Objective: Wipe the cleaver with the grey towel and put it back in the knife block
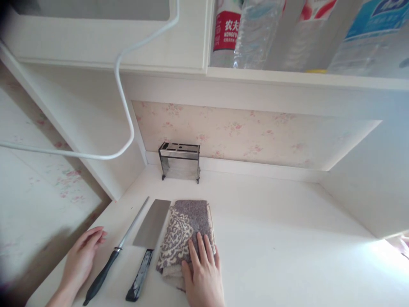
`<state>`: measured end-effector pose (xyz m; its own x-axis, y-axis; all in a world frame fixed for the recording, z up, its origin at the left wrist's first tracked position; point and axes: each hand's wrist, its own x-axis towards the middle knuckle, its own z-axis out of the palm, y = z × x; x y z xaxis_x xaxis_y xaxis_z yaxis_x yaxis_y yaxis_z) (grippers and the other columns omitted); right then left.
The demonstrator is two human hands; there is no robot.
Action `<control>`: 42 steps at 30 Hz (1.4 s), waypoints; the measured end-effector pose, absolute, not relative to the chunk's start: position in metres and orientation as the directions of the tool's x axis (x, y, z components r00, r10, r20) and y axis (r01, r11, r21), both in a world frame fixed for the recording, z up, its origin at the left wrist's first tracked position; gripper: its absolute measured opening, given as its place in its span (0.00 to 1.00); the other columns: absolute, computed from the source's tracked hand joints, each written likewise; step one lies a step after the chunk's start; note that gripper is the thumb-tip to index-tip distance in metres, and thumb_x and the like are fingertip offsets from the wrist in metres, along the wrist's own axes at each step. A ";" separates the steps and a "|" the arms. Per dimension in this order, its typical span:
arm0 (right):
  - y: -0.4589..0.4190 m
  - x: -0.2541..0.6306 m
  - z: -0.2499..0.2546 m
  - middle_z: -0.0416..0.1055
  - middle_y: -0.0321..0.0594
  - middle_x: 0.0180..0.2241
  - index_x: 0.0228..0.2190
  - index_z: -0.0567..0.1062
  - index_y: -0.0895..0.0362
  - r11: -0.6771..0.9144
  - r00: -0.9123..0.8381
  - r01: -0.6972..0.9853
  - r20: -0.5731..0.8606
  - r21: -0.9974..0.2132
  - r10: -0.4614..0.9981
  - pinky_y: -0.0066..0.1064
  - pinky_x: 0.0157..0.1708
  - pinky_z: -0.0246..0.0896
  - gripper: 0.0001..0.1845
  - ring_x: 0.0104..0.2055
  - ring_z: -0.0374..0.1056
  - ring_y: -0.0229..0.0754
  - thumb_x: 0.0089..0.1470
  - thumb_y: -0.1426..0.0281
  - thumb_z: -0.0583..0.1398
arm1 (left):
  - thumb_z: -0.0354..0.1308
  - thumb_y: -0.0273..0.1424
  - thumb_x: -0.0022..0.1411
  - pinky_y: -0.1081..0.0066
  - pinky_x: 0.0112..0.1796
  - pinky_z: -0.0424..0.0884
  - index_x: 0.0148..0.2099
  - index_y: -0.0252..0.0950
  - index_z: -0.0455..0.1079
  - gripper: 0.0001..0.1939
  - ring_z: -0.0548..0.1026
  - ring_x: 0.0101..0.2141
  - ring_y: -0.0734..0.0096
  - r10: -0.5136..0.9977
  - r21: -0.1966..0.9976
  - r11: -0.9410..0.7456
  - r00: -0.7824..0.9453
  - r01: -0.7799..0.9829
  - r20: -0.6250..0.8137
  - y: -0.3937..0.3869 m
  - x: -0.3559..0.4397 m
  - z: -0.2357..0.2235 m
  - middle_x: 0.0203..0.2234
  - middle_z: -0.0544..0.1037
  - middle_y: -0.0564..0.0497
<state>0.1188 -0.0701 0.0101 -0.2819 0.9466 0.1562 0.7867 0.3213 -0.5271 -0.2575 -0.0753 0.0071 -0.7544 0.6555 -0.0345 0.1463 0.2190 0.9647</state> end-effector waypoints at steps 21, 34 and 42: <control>-0.054 0.198 -0.012 0.68 0.32 0.22 0.36 0.67 0.51 -0.009 0.135 0.480 0.064 -0.877 0.989 0.27 0.29 0.58 0.18 0.26 0.65 0.40 0.57 0.51 0.51 | 0.54 0.46 0.46 0.65 0.37 0.70 0.33 0.40 0.73 0.18 0.77 0.32 0.58 0.771 0.864 0.310 -0.636 0.398 0.016 -0.079 -0.262 0.002 0.28 0.80 0.51; -0.059 0.195 -0.009 0.61 0.30 0.20 0.26 0.60 0.51 -0.020 0.114 0.411 0.030 -0.912 0.993 0.27 0.27 0.53 0.20 0.23 0.60 0.38 0.59 0.49 0.48 | 0.55 0.44 0.46 0.65 0.37 0.68 0.34 0.39 0.71 0.16 0.76 0.30 0.60 0.727 0.914 0.256 -0.685 0.316 0.034 -0.080 -0.268 -0.007 0.26 0.78 0.52; -0.059 0.191 -0.016 0.59 0.27 0.15 0.26 0.57 0.51 -0.010 0.167 0.271 0.037 -0.963 0.985 0.28 0.23 0.51 0.23 0.17 0.55 0.37 0.59 0.45 0.46 | 0.54 0.46 0.44 0.64 0.38 0.68 0.34 0.41 0.71 0.18 0.76 0.31 0.58 0.740 0.893 0.309 -0.672 0.327 -0.010 -0.075 -0.274 -0.014 0.24 0.78 0.54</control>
